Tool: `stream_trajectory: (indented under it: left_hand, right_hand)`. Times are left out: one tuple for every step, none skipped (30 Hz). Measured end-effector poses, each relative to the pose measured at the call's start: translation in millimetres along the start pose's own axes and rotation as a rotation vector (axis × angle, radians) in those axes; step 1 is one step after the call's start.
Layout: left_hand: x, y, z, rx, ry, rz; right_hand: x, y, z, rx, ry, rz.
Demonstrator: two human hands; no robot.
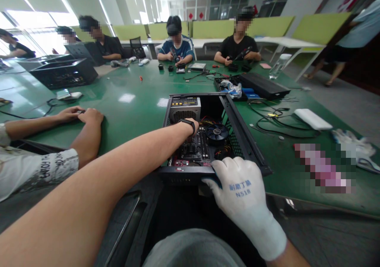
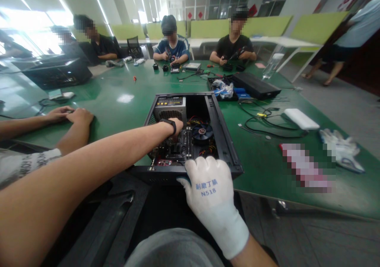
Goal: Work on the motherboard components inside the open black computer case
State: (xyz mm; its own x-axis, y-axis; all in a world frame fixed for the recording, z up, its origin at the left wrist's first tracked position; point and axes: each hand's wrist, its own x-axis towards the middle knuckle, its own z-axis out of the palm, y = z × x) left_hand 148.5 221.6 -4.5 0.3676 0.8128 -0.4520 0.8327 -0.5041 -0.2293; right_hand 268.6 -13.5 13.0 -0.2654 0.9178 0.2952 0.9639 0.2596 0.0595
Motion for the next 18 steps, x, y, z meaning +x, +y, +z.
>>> stream_trajectory:
  left_hand:
    - [-1.0,0.3,-0.6,-0.010,-0.002,-0.001]
    - [-1.8,0.6,-1.1,-0.019,-0.004,0.003]
    - [-2.4,0.8,-1.6,-0.027,-0.003,0.007]
    - [-3.0,0.9,-1.9,-0.031,-0.004,0.010]
    - [-3.5,0.9,-2.2,-0.032,-0.006,0.009]
    - [-4.0,0.8,-2.5,-0.029,-0.005,0.010]
    - [-4.7,0.7,-2.8,-0.022,-0.006,0.008]
    - [-5.6,0.5,-3.1,-0.014,-0.009,0.006]
    - [-6.5,0.4,-3.6,-0.006,-0.009,0.003]
    - [-7.4,0.4,-4.0,0.000,-0.010,0.001]
    - [-8.2,0.4,-4.5,0.002,-0.010,-0.002]
    - [-8.7,0.5,-4.8,0.001,-0.010,-0.006]
    - [-8.8,0.6,-5.0,-0.001,-0.008,-0.008]
    - [-8.3,0.7,-4.9,-0.004,-0.005,-0.006]
    - [-7.2,0.7,-4.5,-0.008,-0.001,-0.001]
    - [-5.8,0.5,-3.8,-0.011,0.001,0.005]
    - [-4.0,0.3,-2.9,-0.014,0.004,0.013]
    - [-2.4,-0.1,-2.0,-0.015,0.006,0.020]
  right_hand:
    - [-0.1,0.2,0.4,0.003,0.000,-0.002]
    - [-0.1,0.4,0.7,0.006,-0.001,-0.003]
    - [-0.1,0.6,0.9,0.008,-0.003,-0.004]
    - [-0.1,0.6,1.0,0.009,-0.005,-0.004]
    - [0.0,0.5,0.8,0.008,-0.008,-0.003]
    - [0.1,0.3,0.5,0.007,-0.010,-0.003]
    - [0.2,-0.1,0.1,0.004,-0.012,-0.001]
    - [0.3,-0.4,-0.3,0.001,-0.012,-0.001]
    - [0.3,-0.8,-0.7,-0.003,-0.011,0.000]
    - [0.3,-1.0,-0.8,-0.007,-0.008,0.000]
    - [0.3,-1.1,-0.8,-0.011,-0.006,-0.002]
    - [0.2,-1.1,-0.6,-0.015,-0.003,-0.004]
    - [0.1,-0.9,-0.3,-0.019,0.000,-0.006]
    - [0.0,-0.7,0.2,-0.023,0.002,-0.008]
    - [-0.1,-0.3,0.6,-0.027,0.003,-0.010]
    - [-0.2,0.0,1.0,-0.029,0.005,-0.012]
    - [-0.3,0.3,1.2,-0.030,0.007,-0.014]
    - [-0.3,0.5,1.4,-0.030,0.010,-0.016]
